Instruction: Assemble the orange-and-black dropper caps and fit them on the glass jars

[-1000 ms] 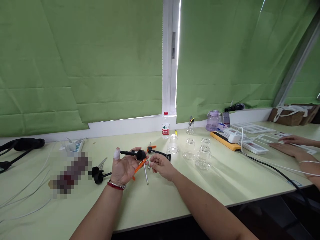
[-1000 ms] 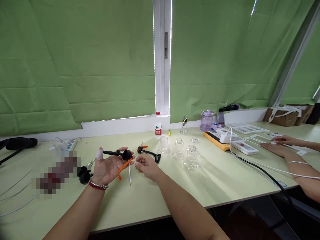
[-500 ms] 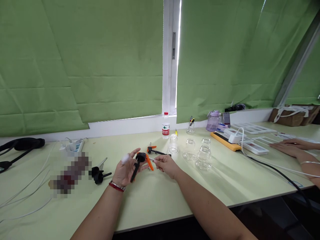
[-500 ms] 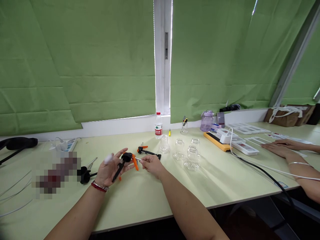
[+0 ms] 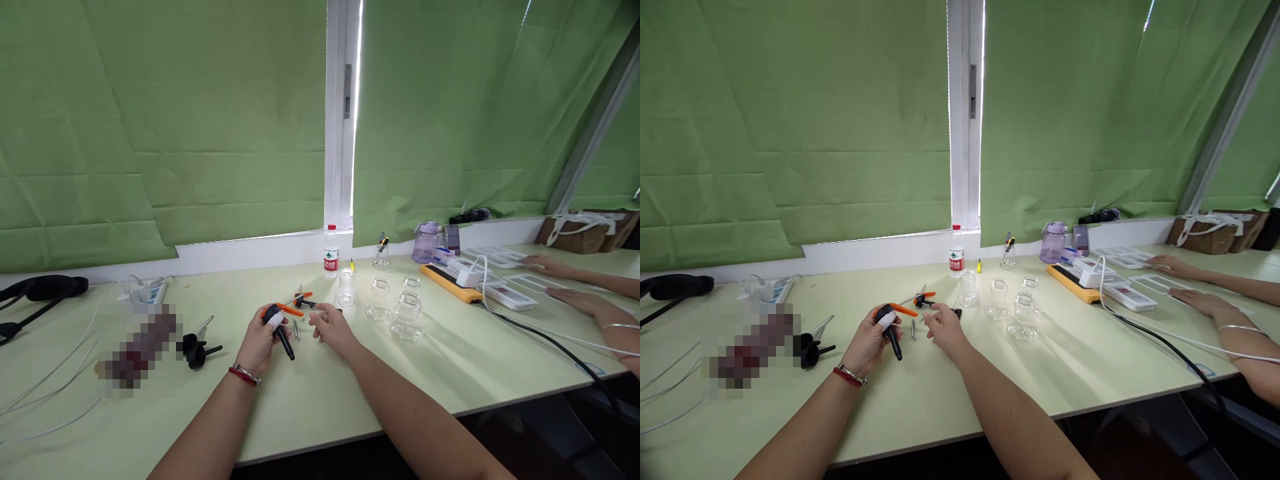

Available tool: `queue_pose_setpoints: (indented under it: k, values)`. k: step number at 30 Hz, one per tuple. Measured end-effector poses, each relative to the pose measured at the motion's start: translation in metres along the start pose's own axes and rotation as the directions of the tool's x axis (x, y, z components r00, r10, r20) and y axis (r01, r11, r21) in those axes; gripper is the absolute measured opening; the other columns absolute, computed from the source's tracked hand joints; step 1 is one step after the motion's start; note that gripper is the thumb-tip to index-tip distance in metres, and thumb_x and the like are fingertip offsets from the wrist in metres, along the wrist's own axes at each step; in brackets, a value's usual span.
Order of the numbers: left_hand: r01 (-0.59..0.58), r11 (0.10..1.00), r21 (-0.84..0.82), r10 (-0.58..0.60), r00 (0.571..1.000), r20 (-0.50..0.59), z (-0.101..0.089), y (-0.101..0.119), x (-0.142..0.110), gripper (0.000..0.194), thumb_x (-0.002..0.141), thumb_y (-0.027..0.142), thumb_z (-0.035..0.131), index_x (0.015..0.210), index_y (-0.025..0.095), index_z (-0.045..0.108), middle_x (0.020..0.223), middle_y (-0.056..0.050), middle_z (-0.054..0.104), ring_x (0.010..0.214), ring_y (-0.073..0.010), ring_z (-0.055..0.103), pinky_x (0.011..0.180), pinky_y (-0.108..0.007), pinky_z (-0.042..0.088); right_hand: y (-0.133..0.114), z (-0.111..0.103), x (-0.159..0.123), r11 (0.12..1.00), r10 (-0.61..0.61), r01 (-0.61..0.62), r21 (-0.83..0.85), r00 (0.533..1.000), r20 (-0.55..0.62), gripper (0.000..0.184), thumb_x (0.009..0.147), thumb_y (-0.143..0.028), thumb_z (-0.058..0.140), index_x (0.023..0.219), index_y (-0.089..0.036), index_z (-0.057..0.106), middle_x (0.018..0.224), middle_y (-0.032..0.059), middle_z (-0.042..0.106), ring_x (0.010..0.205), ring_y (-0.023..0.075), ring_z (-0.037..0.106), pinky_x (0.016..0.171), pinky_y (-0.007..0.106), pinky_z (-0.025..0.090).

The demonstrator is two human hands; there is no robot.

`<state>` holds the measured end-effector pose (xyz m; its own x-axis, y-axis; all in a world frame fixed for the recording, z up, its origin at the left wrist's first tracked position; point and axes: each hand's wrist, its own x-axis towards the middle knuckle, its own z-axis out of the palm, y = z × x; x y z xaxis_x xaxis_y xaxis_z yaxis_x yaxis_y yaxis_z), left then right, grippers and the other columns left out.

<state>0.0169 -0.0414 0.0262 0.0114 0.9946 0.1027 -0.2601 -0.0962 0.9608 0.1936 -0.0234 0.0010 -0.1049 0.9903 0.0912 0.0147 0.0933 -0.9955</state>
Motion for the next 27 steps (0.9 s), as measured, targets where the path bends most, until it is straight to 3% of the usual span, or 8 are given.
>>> queue_pose_setpoints:
  k: [2, 4, 7, 12, 14, 17, 21, 27]
  values:
    - [-0.038, 0.998, 0.042, 0.042, 0.995, -0.087, 0.001, -0.004, 0.002, 0.042, 0.070, 0.036, 0.066, 0.102, 0.020, 0.045, 0.074, 0.002, 0.060, 0.054, -0.0109, 0.059, 0.055, -0.026, 0.049, -0.002, 0.005, -0.007, 0.999, 0.014, -0.005, -0.048, 0.983, 0.181, 0.045, 0.078, -0.049, 0.055, 0.110, -0.018, 0.049, 0.083, 0.0036, 0.061, 0.055, 0.0102, 0.056, 0.047, 0.022, 0.041]
    - [-0.086, 0.993, 0.086, 0.097, 0.986, -0.133, 0.002, -0.007, 0.002, 0.042, 0.069, 0.037, 0.065, 0.102, 0.021, 0.044, 0.075, 0.002, 0.059, 0.053, -0.0099, 0.058, 0.052, -0.023, 0.046, -0.003, 0.011, -0.014, 0.994, 0.010, 0.030, -0.103, 0.929, 0.370, 0.040, 0.079, -0.046, 0.056, 0.107, -0.018, 0.054, 0.078, 0.0022, 0.060, 0.055, 0.0099, 0.056, 0.049, 0.022, 0.042]
    - [-0.126, 0.980, 0.155, 0.152, 0.973, -0.173, 0.003, -0.010, 0.003, 0.043, 0.069, 0.037, 0.064, 0.103, 0.021, 0.043, 0.074, 0.003, 0.057, 0.052, -0.0087, 0.054, 0.047, -0.021, 0.044, -0.003, 0.018, -0.019, 0.971, -0.006, 0.120, -0.208, 0.878, 0.478, 0.028, 0.081, -0.034, 0.055, 0.105, -0.020, 0.059, 0.073, -0.0009, 0.058, 0.053, 0.0080, 0.052, 0.054, 0.022, 0.041]
    - [-0.144, 0.950, 0.277, 0.211, 0.951, -0.227, -0.004, -0.010, 0.008, 0.051, 0.065, 0.035, 0.068, 0.106, 0.022, 0.043, 0.091, -0.002, 0.056, 0.062, -0.0096, 0.055, 0.049, -0.021, 0.047, -0.016, 0.018, 0.003, 0.772, -0.095, 0.268, -0.576, 0.945, 0.312, 0.019, 0.084, -0.022, 0.046, 0.084, -0.017, 0.064, 0.073, 0.0013, 0.062, 0.063, 0.0109, 0.052, 0.058, 0.021, 0.036]
    - [-0.178, 0.937, 0.302, 0.273, 0.911, -0.310, -0.011, -0.009, 0.011, 0.053, 0.064, 0.031, 0.069, 0.108, 0.022, 0.042, 0.107, -0.006, 0.053, 0.074, -0.0113, 0.056, 0.051, -0.021, 0.048, -0.026, 0.019, 0.019, 0.636, -0.147, 0.266, -0.724, 0.963, 0.225, 0.022, 0.086, -0.024, 0.043, 0.084, -0.018, 0.064, 0.079, 0.0032, 0.063, 0.070, 0.0130, 0.055, 0.060, 0.022, 0.035]
    - [-0.229, 0.921, 0.315, 0.356, 0.821, -0.446, -0.023, -0.007, 0.017, 0.047, 0.067, 0.025, 0.066, 0.107, 0.023, 0.042, 0.113, -0.006, 0.050, 0.080, -0.0110, 0.053, 0.053, -0.019, 0.048, -0.038, 0.027, 0.044, 0.467, -0.108, 0.156, -0.870, 0.987, 0.119, 0.028, 0.090, -0.030, 0.038, 0.093, -0.020, 0.064, 0.089, 0.0060, 0.065, 0.079, 0.0162, 0.058, 0.061, 0.023, 0.036]
    - [-0.247, 0.930, 0.273, 0.361, 0.756, -0.546, -0.035, -0.004, 0.022, 0.041, 0.067, 0.014, 0.060, 0.104, 0.023, 0.044, 0.107, -0.003, 0.053, 0.076, -0.0089, 0.051, 0.051, -0.016, 0.044, -0.032, 0.043, 0.067, 0.416, -0.053, 0.086, -0.905, 0.996, 0.071, 0.024, 0.088, -0.028, 0.044, 0.093, -0.018, 0.065, 0.091, 0.0095, 0.067, 0.085, 0.0204, 0.061, 0.064, 0.026, 0.039]
    - [-0.204, 0.962, 0.182, 0.273, 0.755, -0.596, -0.036, -0.003, 0.021, 0.038, 0.065, 0.007, 0.058, 0.099, 0.022, 0.048, 0.102, -0.002, 0.055, 0.068, -0.0077, 0.050, 0.051, -0.017, 0.044, -0.006, 0.057, 0.082, 0.358, -0.029, 0.035, -0.933, 0.999, 0.026, 0.026, 0.087, -0.030, 0.047, 0.093, -0.013, 0.066, 0.094, 0.0155, 0.067, 0.089, 0.0241, 0.063, 0.068, 0.029, 0.043]
